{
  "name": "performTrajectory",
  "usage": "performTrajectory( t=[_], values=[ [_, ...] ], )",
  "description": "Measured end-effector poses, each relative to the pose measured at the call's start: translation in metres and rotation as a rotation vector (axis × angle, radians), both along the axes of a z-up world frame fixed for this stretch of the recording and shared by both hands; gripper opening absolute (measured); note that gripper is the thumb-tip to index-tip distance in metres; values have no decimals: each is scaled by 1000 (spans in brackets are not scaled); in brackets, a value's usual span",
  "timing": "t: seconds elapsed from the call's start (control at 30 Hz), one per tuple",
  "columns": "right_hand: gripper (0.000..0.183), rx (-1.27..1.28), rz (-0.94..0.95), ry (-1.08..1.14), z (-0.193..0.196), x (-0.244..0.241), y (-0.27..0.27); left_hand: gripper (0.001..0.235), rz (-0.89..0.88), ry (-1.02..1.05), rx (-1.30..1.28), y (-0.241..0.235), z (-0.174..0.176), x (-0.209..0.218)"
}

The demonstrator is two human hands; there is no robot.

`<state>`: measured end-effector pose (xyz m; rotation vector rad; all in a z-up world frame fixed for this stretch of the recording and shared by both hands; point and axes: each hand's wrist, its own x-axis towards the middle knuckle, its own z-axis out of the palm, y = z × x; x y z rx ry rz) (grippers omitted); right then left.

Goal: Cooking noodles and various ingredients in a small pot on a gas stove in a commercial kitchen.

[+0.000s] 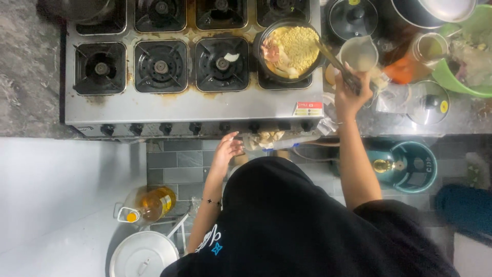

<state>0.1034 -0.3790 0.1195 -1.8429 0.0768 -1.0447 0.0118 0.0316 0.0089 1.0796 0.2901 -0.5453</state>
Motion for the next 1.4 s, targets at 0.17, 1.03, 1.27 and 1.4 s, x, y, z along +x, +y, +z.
performTrajectory(
  t=[0.17,1.03,1.27,1.4],
  values=[
    [27,30,-35,26,-3,28,-5,41,37,-7,0,0,14,8],
    [24,-371,39,172,15,11,19,41,5,6,6,-17,-7,4],
    [35,61,262,102,35,5,47,39,10,18,23,-10,1,4],
    [38,21,314,164,32,11,77,38,8,28,51,-9,9,7]
  ],
)
